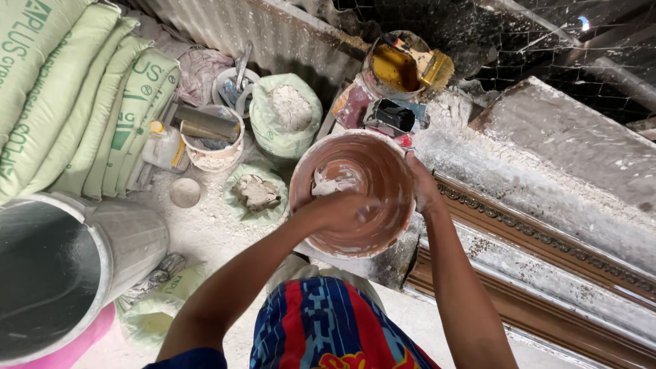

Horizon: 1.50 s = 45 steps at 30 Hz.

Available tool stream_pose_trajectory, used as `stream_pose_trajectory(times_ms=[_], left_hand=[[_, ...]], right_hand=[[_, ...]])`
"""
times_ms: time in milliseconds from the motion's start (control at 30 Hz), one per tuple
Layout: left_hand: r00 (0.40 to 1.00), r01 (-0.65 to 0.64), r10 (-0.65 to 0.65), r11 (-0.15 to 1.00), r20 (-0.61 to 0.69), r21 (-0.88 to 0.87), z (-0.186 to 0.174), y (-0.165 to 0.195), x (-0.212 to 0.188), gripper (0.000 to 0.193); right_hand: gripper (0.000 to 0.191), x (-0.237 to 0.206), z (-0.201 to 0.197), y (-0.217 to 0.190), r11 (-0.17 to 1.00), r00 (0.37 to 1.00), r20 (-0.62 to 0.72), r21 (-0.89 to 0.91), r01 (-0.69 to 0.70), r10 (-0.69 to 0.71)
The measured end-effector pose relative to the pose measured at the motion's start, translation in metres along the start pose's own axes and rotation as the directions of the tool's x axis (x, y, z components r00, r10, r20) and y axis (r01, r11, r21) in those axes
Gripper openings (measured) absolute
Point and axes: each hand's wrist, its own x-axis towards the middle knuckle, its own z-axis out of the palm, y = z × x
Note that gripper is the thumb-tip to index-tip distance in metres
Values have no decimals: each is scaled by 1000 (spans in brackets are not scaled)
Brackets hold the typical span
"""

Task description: The person cleans two long decorative mouldings by hand, then uses a brush to scrub them. They mix a white powder with water in a bucket and later fill a pink cup with water from a tap.

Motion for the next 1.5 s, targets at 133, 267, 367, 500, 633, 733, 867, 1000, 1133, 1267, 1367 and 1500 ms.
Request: stream_pose_trajectory(times_ms=[133,267,367,500,633,733,867,1000,1133,1267,1367,1500], left_hand=[[911,5,27,997,-410,77,15,-14,-8,52],[996,-45,37,995,82,94,27,-20,-23,40],[976,171,-185,978,113,123,19,-26,-40,58],[910,227,-277,955,-309,-189,10,-29,-54,61],[902,264,-418,730,-106,-630,34,-5,-55,55],[906,210,-423,493,-22,-845,63,22,-56,42],[894,406,-429,649,130,-644,80,38,-68,35],[926,357,-351,685,143,-635,85,33,-76,30],[943,116,-317,600,-102,-792,105,32,-71,28],[941,25,-291,567,-172,-823,122,36,-67,27],[941,-47,-305,320,-149,-946,117,35,-68,33],[891,242,-412,789,-193,-565,100,40,-77,50]], right_hand=[[87,-17,13,-10,991,998,-34,-126,41,-46],[79,-37,25,-27,975,998,-11,-213,-65,64],[79,-49,30,-34,918,978,209,-391,72,12],[71,-61,41,-28,959,997,78,-284,8,14],[51,-70,61,-16,918,941,219,-250,309,-257],[41,-72,73,-12,792,828,332,-277,544,-452],[39,-69,79,-15,787,829,279,-273,553,-485],[39,-64,82,-18,819,829,241,-172,548,-504],[45,-65,95,-15,905,899,115,-4,426,-423],[47,-71,105,-12,885,890,93,-97,455,-447],[48,-73,108,-12,918,918,-20,-24,396,-397],[47,-72,107,-10,886,906,-35,193,421,-422]])
